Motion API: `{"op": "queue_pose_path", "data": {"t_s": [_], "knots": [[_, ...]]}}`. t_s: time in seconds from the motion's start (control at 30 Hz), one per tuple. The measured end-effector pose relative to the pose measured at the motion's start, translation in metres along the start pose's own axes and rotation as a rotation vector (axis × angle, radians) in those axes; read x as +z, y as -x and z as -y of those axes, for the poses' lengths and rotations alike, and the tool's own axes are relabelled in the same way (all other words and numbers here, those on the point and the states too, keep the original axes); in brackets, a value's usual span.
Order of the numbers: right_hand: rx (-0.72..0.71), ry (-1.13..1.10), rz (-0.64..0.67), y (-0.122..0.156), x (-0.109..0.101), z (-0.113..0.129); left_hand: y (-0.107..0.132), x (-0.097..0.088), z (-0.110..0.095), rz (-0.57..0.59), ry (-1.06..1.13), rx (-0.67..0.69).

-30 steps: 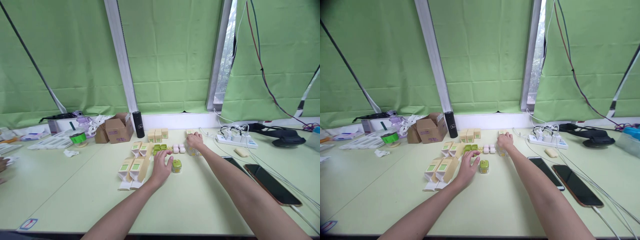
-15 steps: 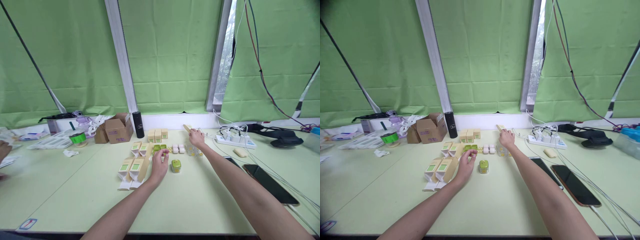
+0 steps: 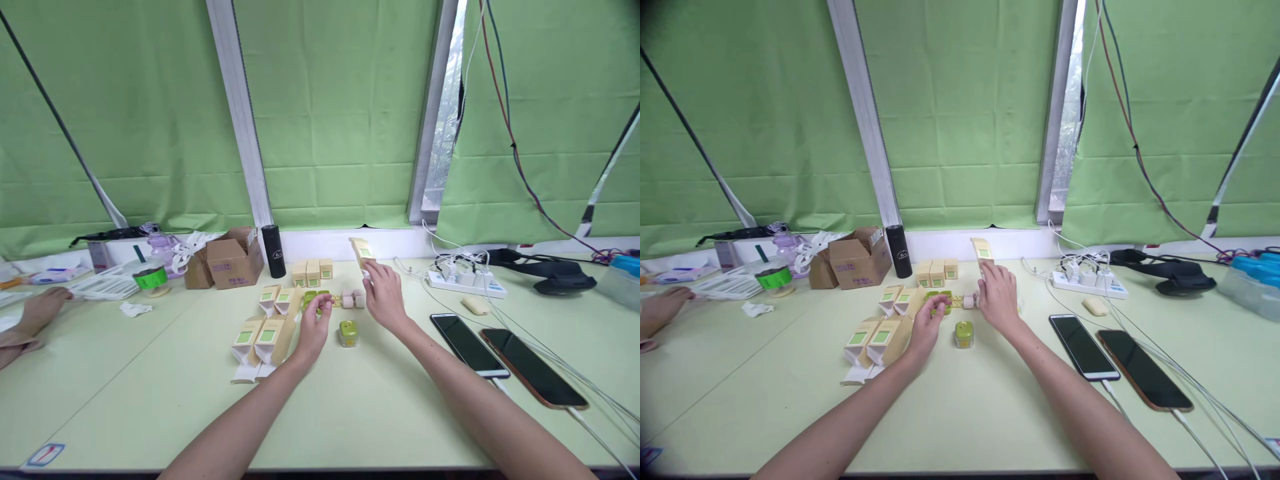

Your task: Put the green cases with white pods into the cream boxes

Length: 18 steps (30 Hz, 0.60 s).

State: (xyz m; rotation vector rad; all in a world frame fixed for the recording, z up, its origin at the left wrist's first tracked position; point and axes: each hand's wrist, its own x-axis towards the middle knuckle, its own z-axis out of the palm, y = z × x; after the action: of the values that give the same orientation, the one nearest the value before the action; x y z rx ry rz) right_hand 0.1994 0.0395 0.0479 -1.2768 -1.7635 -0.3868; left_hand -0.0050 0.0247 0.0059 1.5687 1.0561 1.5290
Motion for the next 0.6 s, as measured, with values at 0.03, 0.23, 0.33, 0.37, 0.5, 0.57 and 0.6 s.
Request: {"op": "queue_pose_path", "data": {"t_s": [0.03, 0.23, 0.33, 0.37, 0.5, 0.57, 0.6], "knots": [[-0.043, -0.011, -0.007, 0.007, -0.005, 0.01, -0.001, 0.0, -0.001, 0.01, 0.042, -0.013], [-0.315, -0.002, -0.025, 0.047, -0.02, 0.051, -0.003, -0.001, -0.015, 0.075, 0.25, -0.045], [-0.424, 0.029, -0.026, 0.058, -0.018, 0.056, -0.003, 0.0, -0.021, 0.086, 0.336, -0.032], [-0.446, 0.033, -0.021, 0.061, -0.017, 0.057, -0.003, 0.0, -0.023, 0.091, 0.364, -0.03], [-0.489, -0.03, 0.009, 0.064, -0.015, 0.055, -0.003, 0.001, -0.023, 0.097, 0.456, -0.047], [-0.484, -0.098, -0.007, 0.064, -0.015, 0.051, -0.003, 0.0, -0.021, 0.084, 0.479, -0.055], [-0.466, -0.139, -0.029, 0.063, -0.015, 0.05, -0.004, 0.0, -0.02, 0.074, 0.485, -0.055]]}}
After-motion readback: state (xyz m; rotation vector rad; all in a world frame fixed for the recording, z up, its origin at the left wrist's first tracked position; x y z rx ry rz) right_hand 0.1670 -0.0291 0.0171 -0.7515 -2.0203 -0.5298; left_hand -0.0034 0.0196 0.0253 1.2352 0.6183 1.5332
